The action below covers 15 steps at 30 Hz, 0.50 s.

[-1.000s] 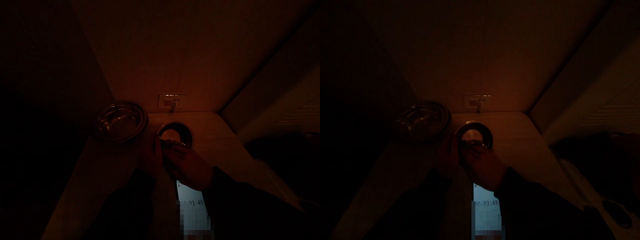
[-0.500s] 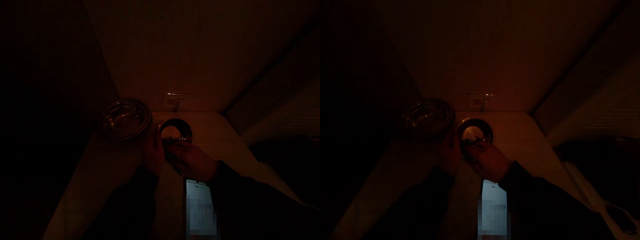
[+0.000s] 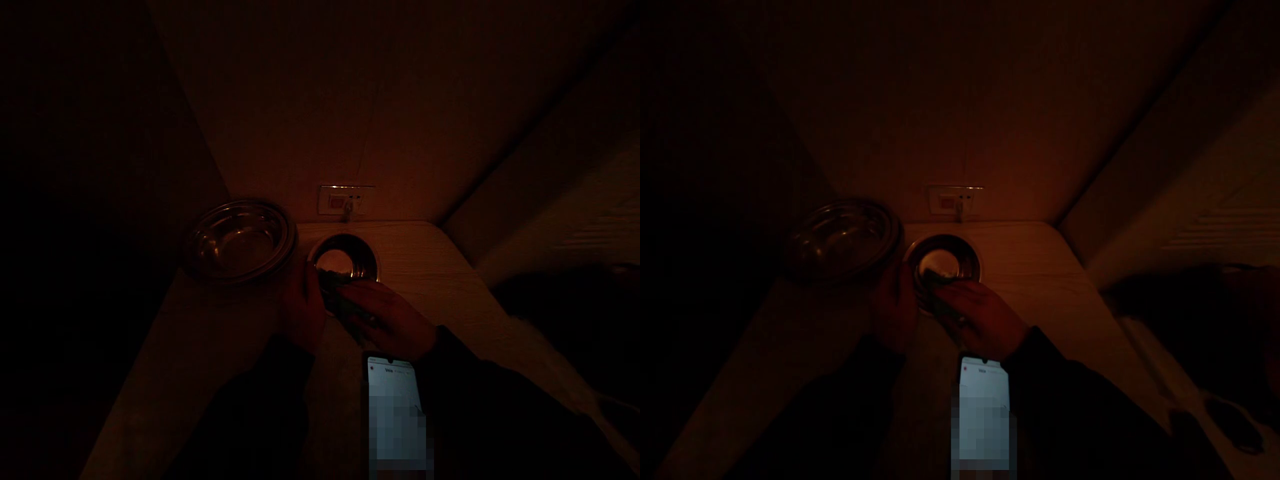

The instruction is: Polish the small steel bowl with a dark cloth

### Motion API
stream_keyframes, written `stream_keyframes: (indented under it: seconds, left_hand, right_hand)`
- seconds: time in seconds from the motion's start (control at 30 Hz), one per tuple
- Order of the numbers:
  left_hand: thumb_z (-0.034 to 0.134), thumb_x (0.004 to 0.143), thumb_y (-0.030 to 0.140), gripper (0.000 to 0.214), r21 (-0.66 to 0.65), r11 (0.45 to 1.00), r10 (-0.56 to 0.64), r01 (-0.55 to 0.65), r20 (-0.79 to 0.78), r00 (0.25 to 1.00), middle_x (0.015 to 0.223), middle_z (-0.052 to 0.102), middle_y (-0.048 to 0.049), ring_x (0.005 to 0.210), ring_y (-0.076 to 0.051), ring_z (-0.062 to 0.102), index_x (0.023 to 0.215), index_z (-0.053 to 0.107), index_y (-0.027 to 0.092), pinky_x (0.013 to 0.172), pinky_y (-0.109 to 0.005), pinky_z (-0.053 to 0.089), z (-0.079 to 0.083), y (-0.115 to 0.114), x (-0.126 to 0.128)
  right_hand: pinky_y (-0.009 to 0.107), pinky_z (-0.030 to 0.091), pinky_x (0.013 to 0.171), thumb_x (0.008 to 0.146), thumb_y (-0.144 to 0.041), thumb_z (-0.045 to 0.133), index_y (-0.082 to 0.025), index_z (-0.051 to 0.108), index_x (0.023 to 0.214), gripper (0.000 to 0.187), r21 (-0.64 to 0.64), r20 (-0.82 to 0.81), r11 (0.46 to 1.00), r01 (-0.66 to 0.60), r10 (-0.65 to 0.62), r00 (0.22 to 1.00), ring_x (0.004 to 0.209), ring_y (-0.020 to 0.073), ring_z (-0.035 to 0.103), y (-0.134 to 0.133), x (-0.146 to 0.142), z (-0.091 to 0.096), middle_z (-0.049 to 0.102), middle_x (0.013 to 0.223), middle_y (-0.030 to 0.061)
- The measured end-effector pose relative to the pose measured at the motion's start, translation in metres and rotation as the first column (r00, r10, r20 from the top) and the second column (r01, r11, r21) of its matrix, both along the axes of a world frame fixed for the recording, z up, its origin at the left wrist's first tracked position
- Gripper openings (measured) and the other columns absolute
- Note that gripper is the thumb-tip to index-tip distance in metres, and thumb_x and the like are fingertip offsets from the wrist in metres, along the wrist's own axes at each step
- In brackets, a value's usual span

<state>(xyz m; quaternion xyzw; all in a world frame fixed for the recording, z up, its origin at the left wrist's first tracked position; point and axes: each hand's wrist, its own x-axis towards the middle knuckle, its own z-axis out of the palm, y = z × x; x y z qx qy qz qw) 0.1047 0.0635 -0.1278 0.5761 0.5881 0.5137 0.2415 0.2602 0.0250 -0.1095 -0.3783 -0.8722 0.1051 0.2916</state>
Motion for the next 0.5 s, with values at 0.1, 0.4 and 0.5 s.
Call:
stream_keyframes:
  seconds: [0.1, 0.4, 0.5]
  left_hand:
    - [0.036, 0.090, 0.035, 0.037, -0.006, 1.000, -0.006, 0.006, 0.009, 1.000, 0.102, 0.070, -0.0100, 0.093, -0.020, 0.065, 0.106, 0.063, 0.015, 0.081, -0.030, 0.049, 0.000, 0.000, -0.001]
    - [0.038, 0.090, 0.036, 0.037, 0.014, 0.999, 0.035, -0.035, -0.004, 0.999, 0.110, 0.068, -0.0107, 0.102, -0.021, 0.062, 0.109, 0.061, 0.016, 0.087, -0.030, 0.048, 0.002, 0.002, -0.003]
    - [0.038, 0.090, 0.036, 0.036, 0.015, 0.999, 0.037, -0.037, 0.008, 0.999, 0.111, 0.067, -0.0103, 0.101, -0.020, 0.063, 0.109, 0.061, 0.016, 0.085, -0.028, 0.048, 0.003, 0.003, -0.005]
  right_hand:
    - [0.038, 0.048, 0.089, 0.088, -0.021, 0.050, -0.012, 0.051, 0.122, 0.036, 0.012, -0.054, 1.000, 0.015, -0.014, 0.998, 0.110, 0.0206, 0.054, 0.003, -0.002, -0.005, 0.062, 0.115, 0.0156]
    - [0.040, 0.045, 0.093, 0.088, -0.021, 0.049, -0.010, 0.053, 0.121, 0.035, -0.096, -0.006, 0.995, -0.009, 0.009, 1.000, 0.108, 0.0221, 0.054, 0.026, -0.015, 0.001, 0.062, 0.116, 0.0144]
    - [0.039, 0.044, 0.094, 0.087, -0.021, 0.049, -0.013, 0.053, 0.122, 0.036, -0.135, -0.003, 0.991, -0.021, 0.021, 1.000, 0.110, 0.0218, 0.053, 0.032, -0.021, 0.005, 0.062, 0.116, 0.0123]
